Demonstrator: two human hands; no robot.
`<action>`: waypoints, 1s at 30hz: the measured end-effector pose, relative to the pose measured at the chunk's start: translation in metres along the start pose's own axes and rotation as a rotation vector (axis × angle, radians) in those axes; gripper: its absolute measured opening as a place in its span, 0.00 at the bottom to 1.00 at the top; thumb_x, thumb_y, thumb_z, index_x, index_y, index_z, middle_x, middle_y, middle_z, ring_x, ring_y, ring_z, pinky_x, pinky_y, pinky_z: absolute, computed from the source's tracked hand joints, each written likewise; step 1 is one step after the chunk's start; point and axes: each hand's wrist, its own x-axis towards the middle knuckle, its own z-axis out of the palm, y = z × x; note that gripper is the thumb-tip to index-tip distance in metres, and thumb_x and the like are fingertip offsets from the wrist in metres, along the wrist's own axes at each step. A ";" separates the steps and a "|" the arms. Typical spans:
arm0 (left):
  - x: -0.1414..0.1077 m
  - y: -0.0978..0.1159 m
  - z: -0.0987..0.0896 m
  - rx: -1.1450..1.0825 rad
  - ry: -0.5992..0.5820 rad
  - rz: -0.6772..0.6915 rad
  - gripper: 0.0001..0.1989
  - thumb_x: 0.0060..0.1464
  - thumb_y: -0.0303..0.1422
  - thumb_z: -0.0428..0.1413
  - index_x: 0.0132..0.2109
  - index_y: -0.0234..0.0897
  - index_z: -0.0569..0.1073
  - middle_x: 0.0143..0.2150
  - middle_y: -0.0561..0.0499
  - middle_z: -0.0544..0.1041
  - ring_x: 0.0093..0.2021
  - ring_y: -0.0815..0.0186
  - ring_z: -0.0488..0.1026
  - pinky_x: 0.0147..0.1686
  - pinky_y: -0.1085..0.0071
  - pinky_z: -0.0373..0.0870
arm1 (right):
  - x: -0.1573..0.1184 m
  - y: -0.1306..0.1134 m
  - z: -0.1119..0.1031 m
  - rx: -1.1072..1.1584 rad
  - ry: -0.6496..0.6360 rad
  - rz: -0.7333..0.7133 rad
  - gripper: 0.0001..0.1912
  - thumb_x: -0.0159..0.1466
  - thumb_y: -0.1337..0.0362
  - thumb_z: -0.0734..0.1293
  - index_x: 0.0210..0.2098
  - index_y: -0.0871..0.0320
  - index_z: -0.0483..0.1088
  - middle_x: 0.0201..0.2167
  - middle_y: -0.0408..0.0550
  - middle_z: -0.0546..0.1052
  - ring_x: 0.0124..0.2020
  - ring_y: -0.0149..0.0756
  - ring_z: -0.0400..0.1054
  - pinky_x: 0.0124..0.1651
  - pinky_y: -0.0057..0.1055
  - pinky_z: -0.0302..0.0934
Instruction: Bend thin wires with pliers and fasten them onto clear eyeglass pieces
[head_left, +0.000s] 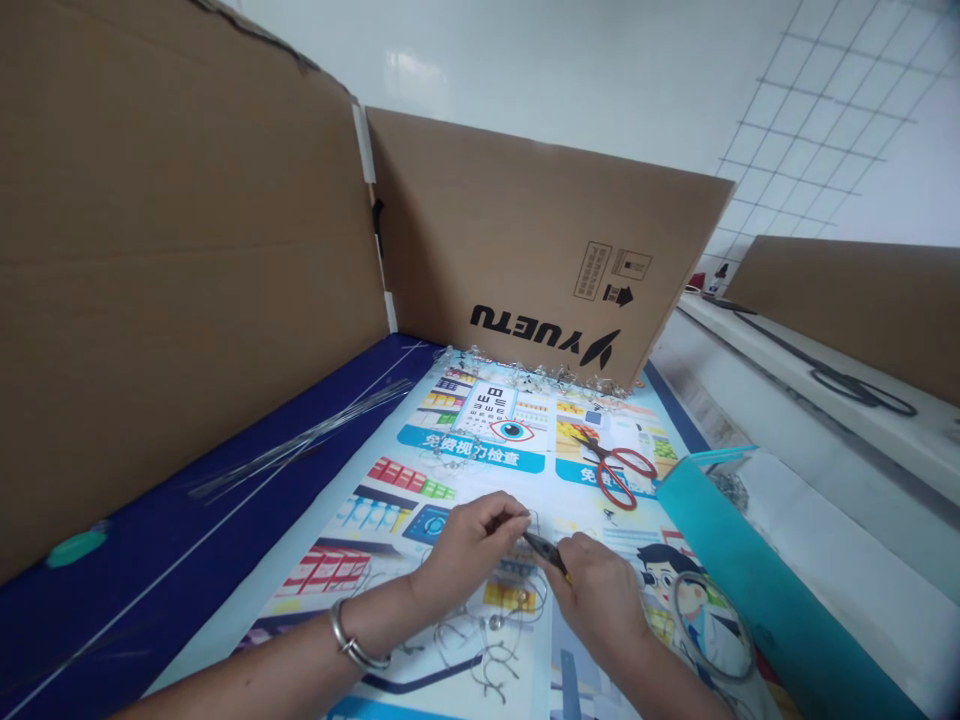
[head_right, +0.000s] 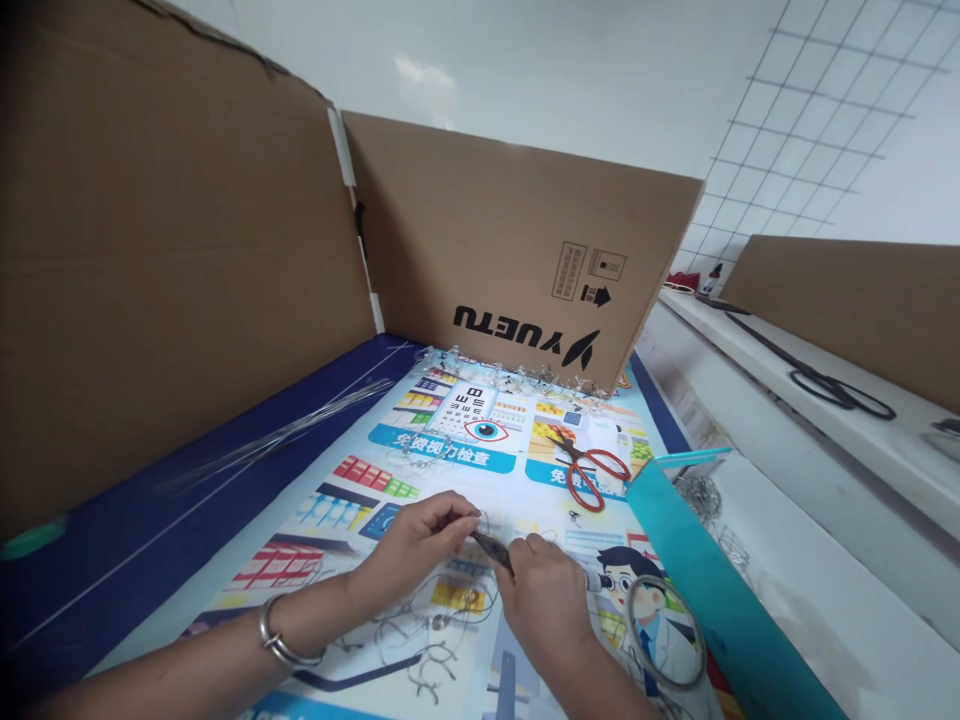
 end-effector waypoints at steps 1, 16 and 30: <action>0.001 0.000 0.000 -0.054 -0.021 -0.027 0.06 0.51 0.34 0.53 0.32 0.35 0.71 0.23 0.55 0.67 0.23 0.71 0.63 0.25 0.77 0.60 | 0.000 0.001 0.000 -0.002 0.001 0.005 0.12 0.61 0.56 0.60 0.26 0.56 0.64 0.25 0.43 0.69 0.27 0.31 0.62 0.27 0.29 0.41; 0.000 0.008 -0.006 -0.128 -0.079 -0.018 0.05 0.50 0.32 0.54 0.31 0.34 0.71 0.23 0.55 0.67 0.23 0.72 0.64 0.25 0.76 0.62 | 0.000 0.001 0.000 0.048 0.020 -0.012 0.15 0.62 0.55 0.60 0.24 0.57 0.64 0.24 0.42 0.69 0.26 0.29 0.62 0.28 0.27 0.43; -0.001 0.006 -0.003 -0.083 -0.063 -0.053 0.05 0.50 0.32 0.53 0.30 0.35 0.70 0.22 0.55 0.69 0.23 0.72 0.66 0.25 0.76 0.63 | 0.000 0.005 0.003 0.009 0.001 -0.008 0.12 0.61 0.56 0.61 0.26 0.57 0.65 0.25 0.43 0.70 0.28 0.31 0.63 0.29 0.28 0.43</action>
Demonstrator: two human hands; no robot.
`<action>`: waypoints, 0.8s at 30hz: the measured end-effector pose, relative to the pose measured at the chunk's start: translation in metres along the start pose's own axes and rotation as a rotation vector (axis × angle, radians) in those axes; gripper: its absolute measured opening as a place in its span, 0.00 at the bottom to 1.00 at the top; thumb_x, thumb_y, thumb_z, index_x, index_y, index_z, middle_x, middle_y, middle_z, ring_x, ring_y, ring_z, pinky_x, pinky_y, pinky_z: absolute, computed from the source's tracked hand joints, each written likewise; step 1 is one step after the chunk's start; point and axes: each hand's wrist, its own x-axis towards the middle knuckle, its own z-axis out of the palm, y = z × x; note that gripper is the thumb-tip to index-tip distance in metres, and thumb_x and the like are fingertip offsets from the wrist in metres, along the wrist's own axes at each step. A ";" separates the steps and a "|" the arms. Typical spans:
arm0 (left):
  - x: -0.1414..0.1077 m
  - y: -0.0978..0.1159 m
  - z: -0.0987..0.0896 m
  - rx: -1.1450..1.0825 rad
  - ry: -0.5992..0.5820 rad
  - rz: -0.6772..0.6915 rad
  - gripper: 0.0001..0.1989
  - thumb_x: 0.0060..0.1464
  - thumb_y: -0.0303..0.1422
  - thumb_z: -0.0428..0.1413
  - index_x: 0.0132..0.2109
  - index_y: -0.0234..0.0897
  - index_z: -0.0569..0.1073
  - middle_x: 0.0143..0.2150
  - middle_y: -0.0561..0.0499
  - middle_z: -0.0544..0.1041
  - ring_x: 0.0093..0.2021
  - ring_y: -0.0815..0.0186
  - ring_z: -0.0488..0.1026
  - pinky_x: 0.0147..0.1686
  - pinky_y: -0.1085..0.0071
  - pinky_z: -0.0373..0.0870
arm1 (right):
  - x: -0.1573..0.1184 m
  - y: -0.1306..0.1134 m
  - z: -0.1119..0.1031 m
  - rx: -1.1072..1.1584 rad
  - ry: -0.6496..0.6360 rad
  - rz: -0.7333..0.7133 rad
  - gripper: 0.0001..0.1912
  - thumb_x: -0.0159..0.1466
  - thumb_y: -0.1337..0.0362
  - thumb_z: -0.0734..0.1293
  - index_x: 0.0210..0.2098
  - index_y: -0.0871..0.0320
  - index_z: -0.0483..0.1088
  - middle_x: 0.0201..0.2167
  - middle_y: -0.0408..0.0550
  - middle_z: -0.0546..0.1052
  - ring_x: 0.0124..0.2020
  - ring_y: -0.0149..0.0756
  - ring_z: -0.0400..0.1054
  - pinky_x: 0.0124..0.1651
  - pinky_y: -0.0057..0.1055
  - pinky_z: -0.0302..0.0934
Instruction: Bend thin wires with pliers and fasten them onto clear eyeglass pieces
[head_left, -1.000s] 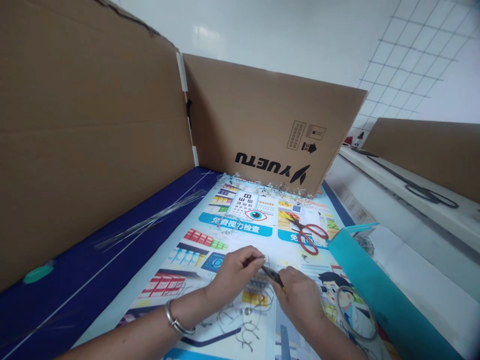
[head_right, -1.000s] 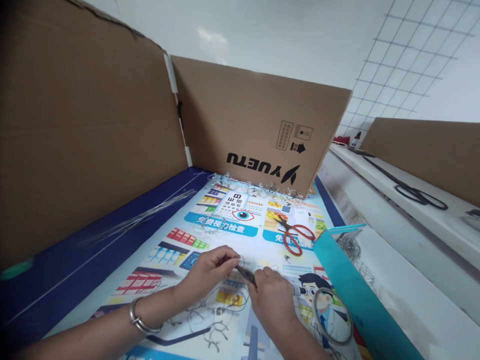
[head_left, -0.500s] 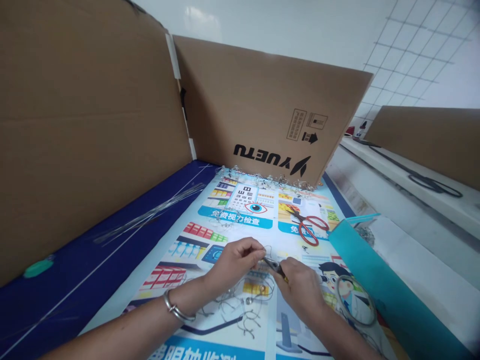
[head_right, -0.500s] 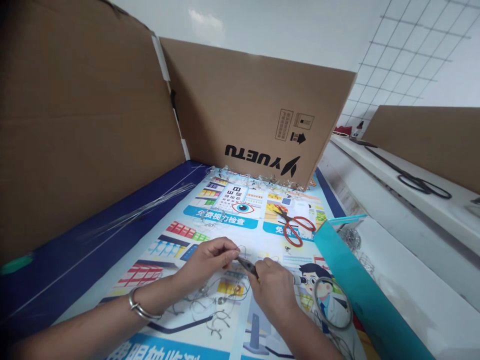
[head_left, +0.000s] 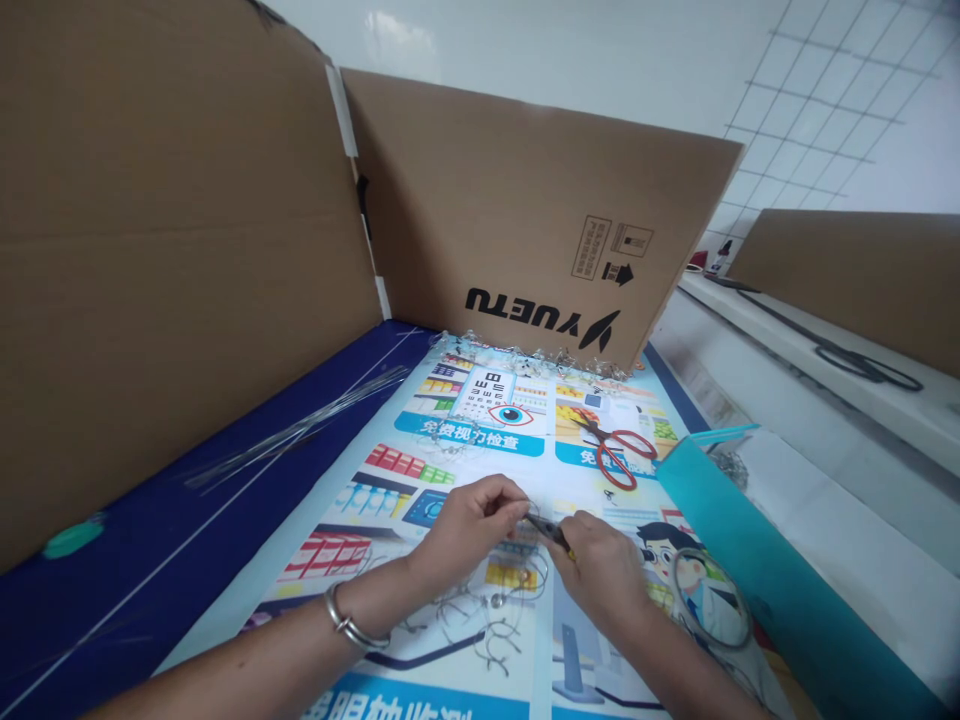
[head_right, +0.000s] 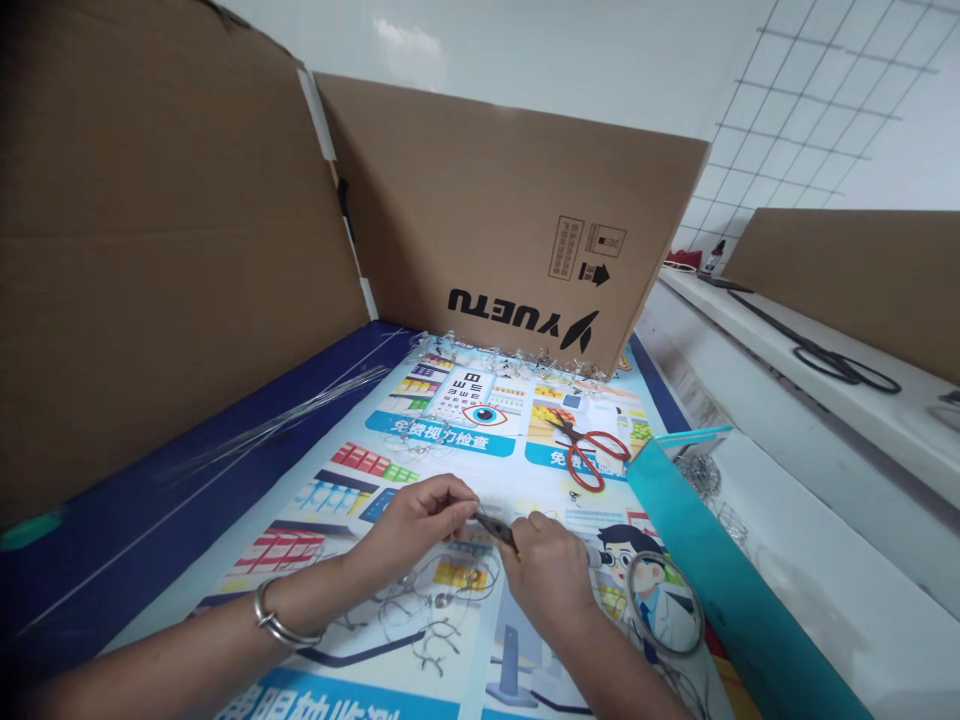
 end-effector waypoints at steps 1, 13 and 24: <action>0.000 0.001 0.000 -0.010 -0.008 -0.008 0.05 0.50 0.32 0.53 0.30 0.35 0.70 0.22 0.55 0.69 0.23 0.72 0.66 0.25 0.76 0.63 | 0.000 0.001 0.001 -0.004 -0.005 0.007 0.13 0.61 0.55 0.61 0.26 0.57 0.65 0.25 0.43 0.70 0.28 0.31 0.63 0.29 0.28 0.43; 0.003 0.000 -0.002 -0.135 -0.080 -0.118 0.10 0.51 0.37 0.53 0.31 0.33 0.70 0.22 0.51 0.74 0.22 0.71 0.68 0.23 0.76 0.63 | 0.001 0.003 0.001 -0.024 0.028 0.037 0.12 0.61 0.56 0.60 0.26 0.56 0.64 0.25 0.42 0.69 0.28 0.30 0.63 0.28 0.28 0.43; 0.002 0.001 -0.002 -0.038 0.000 -0.104 0.08 0.52 0.35 0.52 0.30 0.34 0.69 0.22 0.53 0.73 0.23 0.70 0.67 0.24 0.76 0.63 | 0.001 0.001 -0.002 -0.005 0.021 0.045 0.12 0.61 0.55 0.60 0.26 0.56 0.64 0.27 0.42 0.69 0.30 0.32 0.62 0.30 0.29 0.43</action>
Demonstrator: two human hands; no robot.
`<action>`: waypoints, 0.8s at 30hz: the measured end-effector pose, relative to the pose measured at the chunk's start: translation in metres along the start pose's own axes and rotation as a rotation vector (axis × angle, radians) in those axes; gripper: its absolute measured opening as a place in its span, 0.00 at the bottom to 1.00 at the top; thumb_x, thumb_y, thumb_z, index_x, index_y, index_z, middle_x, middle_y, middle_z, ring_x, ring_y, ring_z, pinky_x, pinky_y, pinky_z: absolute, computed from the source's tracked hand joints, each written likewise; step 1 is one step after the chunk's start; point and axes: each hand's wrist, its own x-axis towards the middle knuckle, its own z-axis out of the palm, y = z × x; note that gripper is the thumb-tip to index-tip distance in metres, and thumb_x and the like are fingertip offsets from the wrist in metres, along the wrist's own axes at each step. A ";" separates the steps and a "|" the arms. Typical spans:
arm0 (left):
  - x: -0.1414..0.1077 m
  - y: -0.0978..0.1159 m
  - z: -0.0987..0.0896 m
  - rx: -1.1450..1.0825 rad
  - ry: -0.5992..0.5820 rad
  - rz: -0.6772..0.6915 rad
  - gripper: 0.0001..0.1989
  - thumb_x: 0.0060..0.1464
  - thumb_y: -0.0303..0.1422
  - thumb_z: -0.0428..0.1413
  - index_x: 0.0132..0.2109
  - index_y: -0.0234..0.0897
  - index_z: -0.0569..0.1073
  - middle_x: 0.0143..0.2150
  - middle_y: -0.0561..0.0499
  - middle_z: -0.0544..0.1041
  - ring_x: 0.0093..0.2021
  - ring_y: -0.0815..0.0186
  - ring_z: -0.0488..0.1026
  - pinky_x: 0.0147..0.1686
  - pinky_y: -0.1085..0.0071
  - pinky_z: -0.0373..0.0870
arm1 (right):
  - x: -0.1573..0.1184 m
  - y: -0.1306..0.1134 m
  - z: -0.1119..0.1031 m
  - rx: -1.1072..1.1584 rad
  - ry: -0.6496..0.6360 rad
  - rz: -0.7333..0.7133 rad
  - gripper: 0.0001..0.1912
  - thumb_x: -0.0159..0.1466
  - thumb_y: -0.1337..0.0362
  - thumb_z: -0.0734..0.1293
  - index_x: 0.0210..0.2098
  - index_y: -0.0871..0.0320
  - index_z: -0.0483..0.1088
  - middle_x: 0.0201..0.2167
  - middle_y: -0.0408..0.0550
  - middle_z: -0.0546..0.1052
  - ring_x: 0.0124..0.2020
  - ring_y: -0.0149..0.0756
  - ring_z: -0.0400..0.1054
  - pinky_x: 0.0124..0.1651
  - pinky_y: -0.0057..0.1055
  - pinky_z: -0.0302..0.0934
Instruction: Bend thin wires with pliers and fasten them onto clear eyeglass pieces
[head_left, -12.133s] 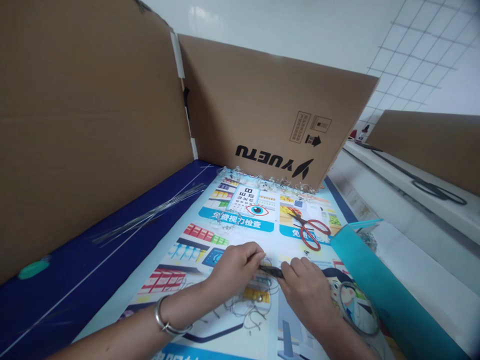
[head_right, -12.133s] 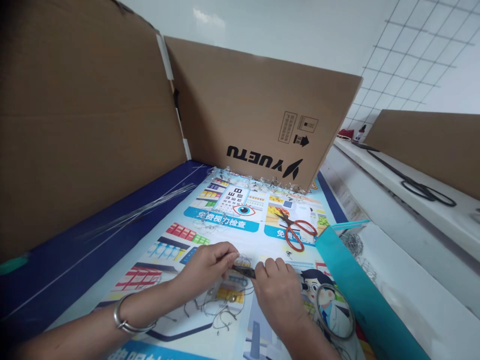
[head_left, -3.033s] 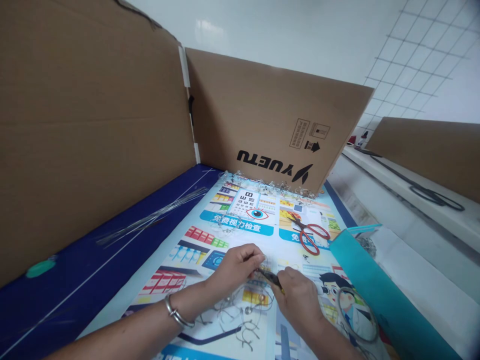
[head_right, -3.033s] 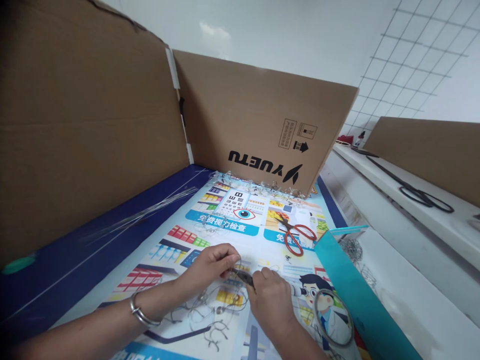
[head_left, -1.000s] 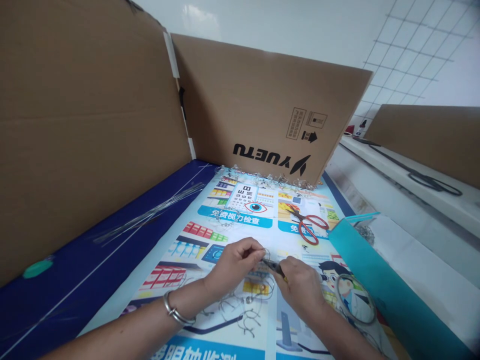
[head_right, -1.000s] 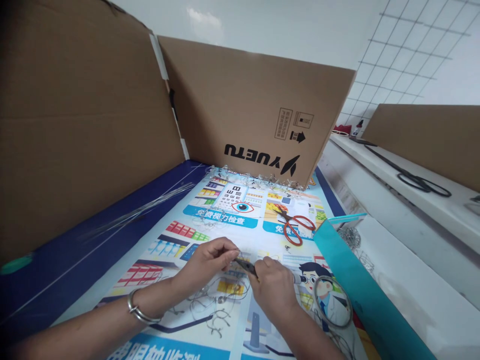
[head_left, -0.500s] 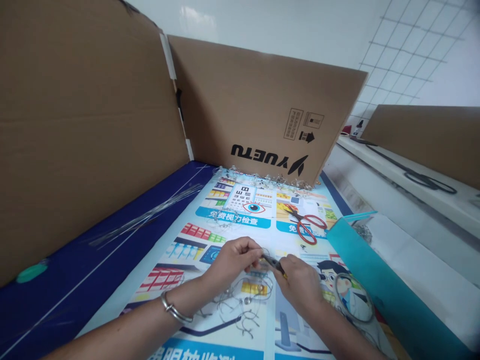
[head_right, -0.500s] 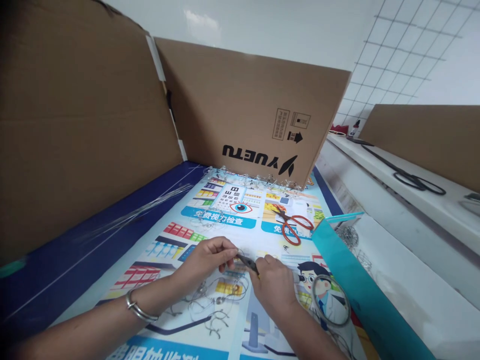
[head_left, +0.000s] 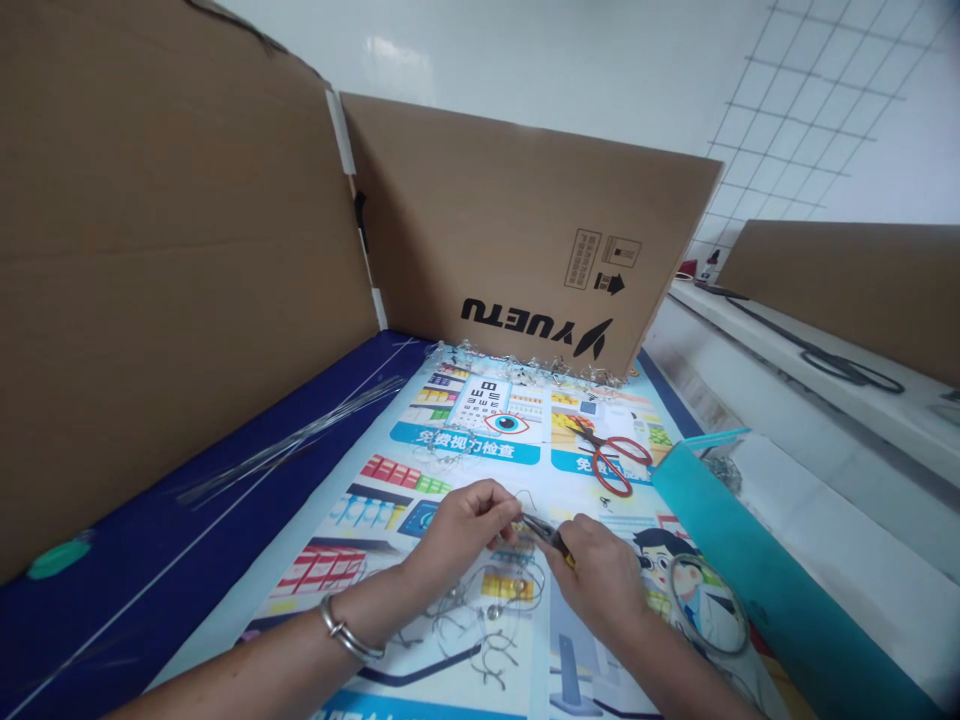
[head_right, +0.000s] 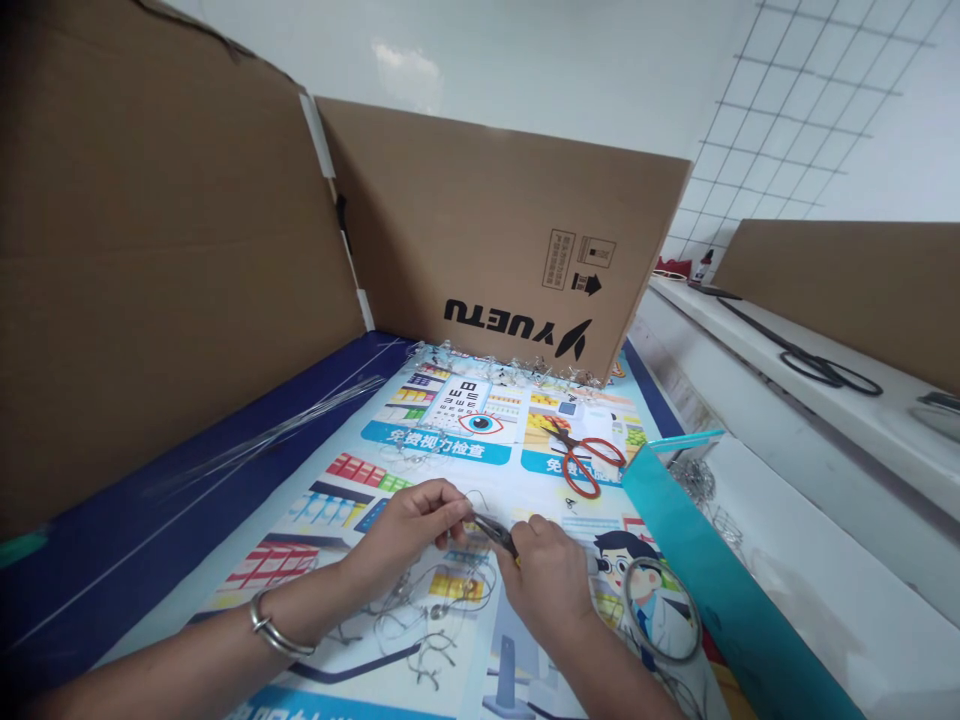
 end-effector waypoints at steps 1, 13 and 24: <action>-0.001 0.000 0.000 0.005 0.003 0.000 0.08 0.52 0.35 0.52 0.30 0.34 0.69 0.22 0.53 0.73 0.23 0.71 0.67 0.24 0.76 0.63 | 0.000 0.000 0.000 -0.005 0.000 -0.003 0.12 0.61 0.55 0.60 0.27 0.56 0.64 0.27 0.42 0.69 0.30 0.32 0.62 0.30 0.29 0.43; -0.002 0.002 0.002 0.045 0.011 -0.017 0.09 0.52 0.36 0.52 0.29 0.34 0.69 0.21 0.53 0.72 0.22 0.71 0.66 0.23 0.76 0.62 | 0.000 0.000 0.001 -0.040 0.000 -0.026 0.12 0.62 0.56 0.60 0.27 0.56 0.65 0.27 0.44 0.69 0.30 0.33 0.62 0.30 0.29 0.42; -0.001 -0.002 0.004 0.075 0.027 -0.005 0.09 0.51 0.36 0.53 0.30 0.34 0.69 0.20 0.54 0.71 0.22 0.71 0.66 0.23 0.76 0.62 | 0.001 -0.002 0.000 -0.078 -0.045 -0.019 0.10 0.61 0.57 0.61 0.28 0.56 0.65 0.27 0.44 0.70 0.30 0.33 0.63 0.28 0.30 0.40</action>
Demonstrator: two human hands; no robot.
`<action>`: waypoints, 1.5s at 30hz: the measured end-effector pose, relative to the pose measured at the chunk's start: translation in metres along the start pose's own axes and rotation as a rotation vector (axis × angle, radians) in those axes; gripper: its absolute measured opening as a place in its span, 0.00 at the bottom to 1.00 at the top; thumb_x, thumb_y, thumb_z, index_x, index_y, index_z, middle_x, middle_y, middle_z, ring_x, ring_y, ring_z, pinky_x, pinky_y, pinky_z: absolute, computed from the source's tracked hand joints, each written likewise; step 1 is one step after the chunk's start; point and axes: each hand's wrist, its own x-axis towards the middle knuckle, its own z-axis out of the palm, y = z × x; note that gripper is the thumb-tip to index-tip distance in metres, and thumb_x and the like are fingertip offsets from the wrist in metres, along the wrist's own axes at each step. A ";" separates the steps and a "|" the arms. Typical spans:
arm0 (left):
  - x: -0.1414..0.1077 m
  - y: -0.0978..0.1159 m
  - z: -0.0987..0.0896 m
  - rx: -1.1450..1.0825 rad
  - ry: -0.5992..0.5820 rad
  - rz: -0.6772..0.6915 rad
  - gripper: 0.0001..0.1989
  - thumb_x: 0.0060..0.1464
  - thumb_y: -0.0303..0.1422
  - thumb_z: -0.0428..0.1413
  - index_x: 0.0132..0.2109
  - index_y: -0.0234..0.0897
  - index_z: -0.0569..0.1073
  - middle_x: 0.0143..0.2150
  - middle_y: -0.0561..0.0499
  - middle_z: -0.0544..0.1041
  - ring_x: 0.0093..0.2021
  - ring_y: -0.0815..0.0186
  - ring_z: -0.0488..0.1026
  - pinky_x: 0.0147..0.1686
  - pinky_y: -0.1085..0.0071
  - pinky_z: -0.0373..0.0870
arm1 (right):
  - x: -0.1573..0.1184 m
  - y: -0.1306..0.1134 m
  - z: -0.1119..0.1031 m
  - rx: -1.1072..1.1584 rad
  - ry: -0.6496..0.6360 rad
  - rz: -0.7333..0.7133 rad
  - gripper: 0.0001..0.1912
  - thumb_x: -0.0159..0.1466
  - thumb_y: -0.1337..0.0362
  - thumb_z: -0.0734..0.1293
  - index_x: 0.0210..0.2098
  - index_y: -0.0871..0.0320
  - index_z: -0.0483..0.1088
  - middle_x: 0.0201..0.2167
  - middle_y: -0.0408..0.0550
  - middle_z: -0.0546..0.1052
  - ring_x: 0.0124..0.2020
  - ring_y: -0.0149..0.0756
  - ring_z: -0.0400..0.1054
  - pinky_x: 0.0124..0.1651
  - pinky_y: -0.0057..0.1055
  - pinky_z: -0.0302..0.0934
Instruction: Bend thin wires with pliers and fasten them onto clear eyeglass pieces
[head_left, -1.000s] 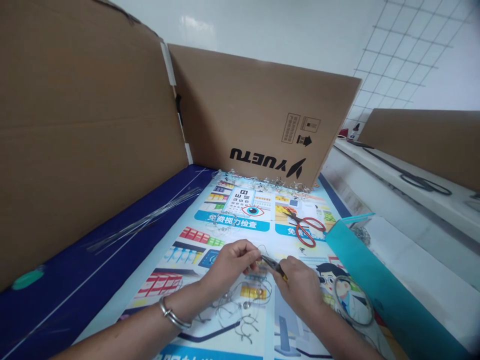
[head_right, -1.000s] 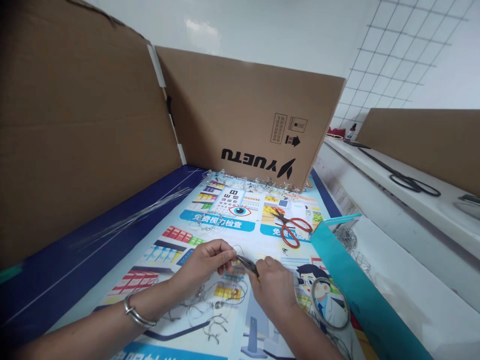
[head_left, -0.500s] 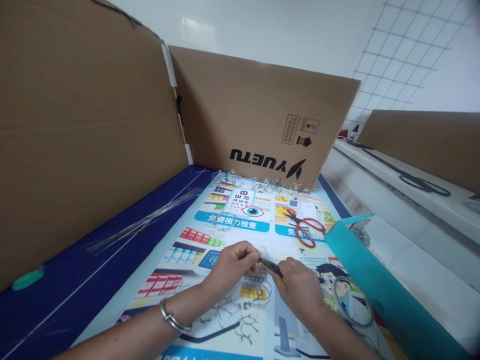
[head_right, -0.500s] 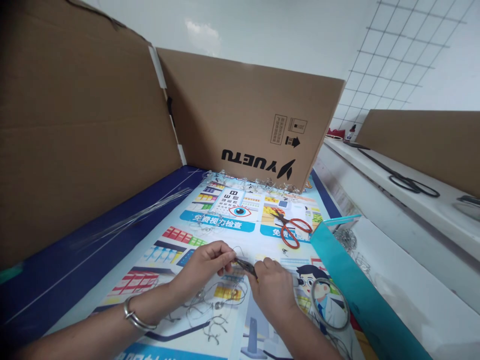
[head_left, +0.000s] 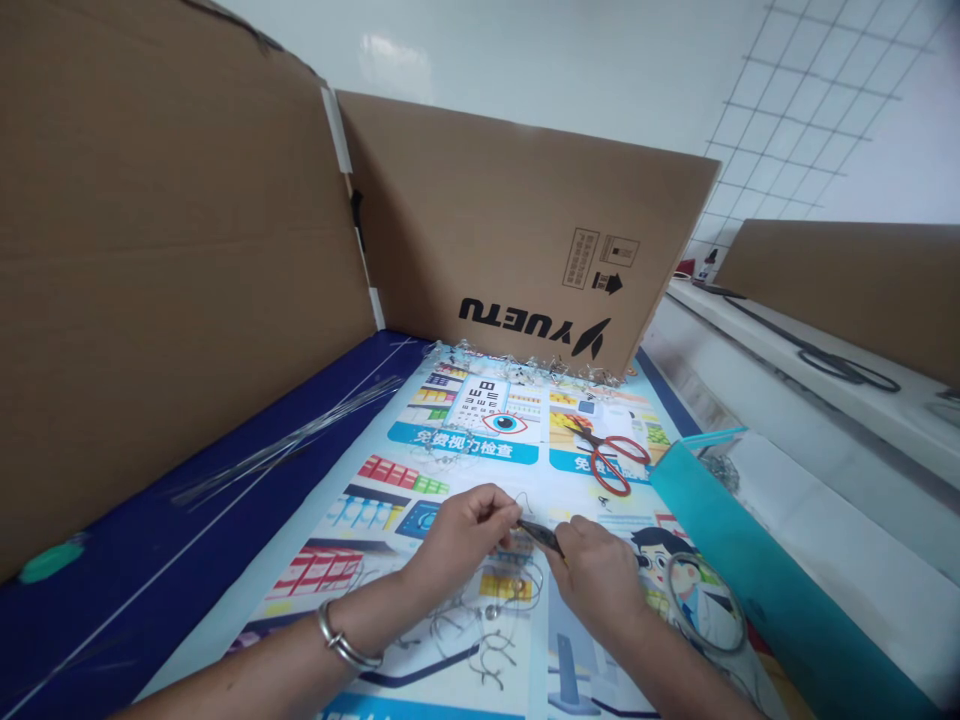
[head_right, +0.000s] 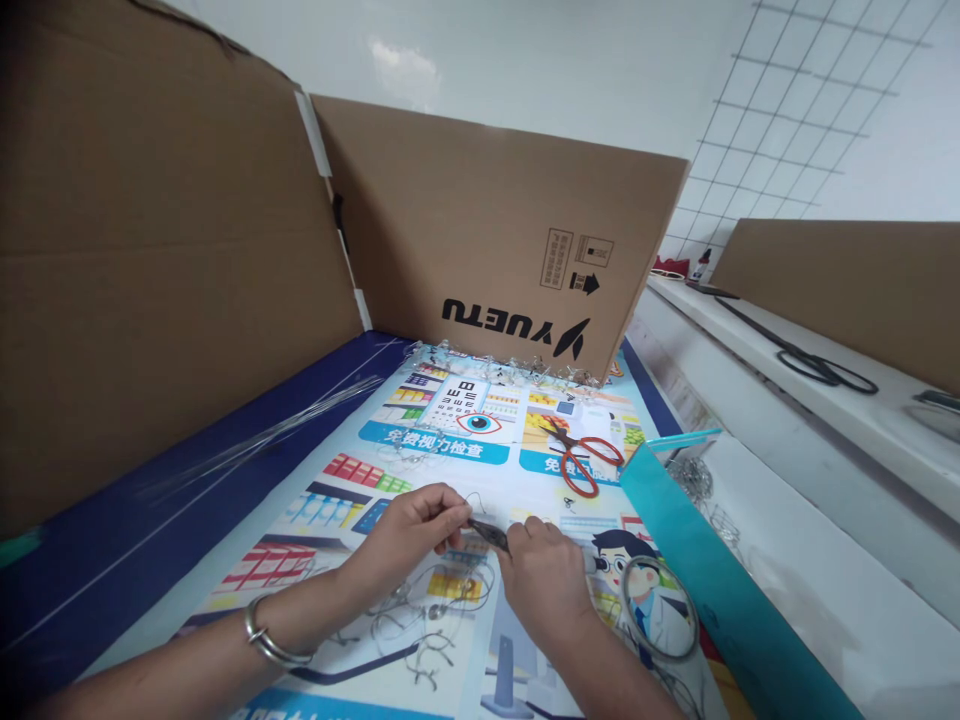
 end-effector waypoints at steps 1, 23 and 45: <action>0.000 0.000 0.000 -0.020 -0.002 -0.005 0.08 0.51 0.36 0.53 0.31 0.34 0.69 0.20 0.54 0.71 0.22 0.71 0.66 0.23 0.76 0.62 | 0.000 0.000 -0.001 0.005 -0.008 0.005 0.10 0.61 0.57 0.61 0.28 0.56 0.65 0.27 0.44 0.70 0.30 0.33 0.63 0.28 0.30 0.40; -0.003 0.005 -0.002 -0.024 0.026 0.102 0.06 0.54 0.33 0.50 0.32 0.36 0.68 0.23 0.56 0.68 0.23 0.72 0.66 0.25 0.77 0.62 | 0.000 0.002 0.002 0.135 -0.016 -0.029 0.10 0.60 0.57 0.61 0.27 0.57 0.64 0.28 0.44 0.69 0.31 0.32 0.62 0.30 0.28 0.45; -0.001 -0.005 -0.011 0.736 0.072 0.551 0.09 0.54 0.26 0.47 0.36 0.38 0.72 0.30 0.49 0.74 0.31 0.66 0.69 0.32 0.72 0.62 | 0.005 0.001 -0.013 0.340 -0.169 0.033 0.17 0.62 0.53 0.57 0.22 0.58 0.59 0.24 0.41 0.66 0.26 0.27 0.60 0.28 0.24 0.45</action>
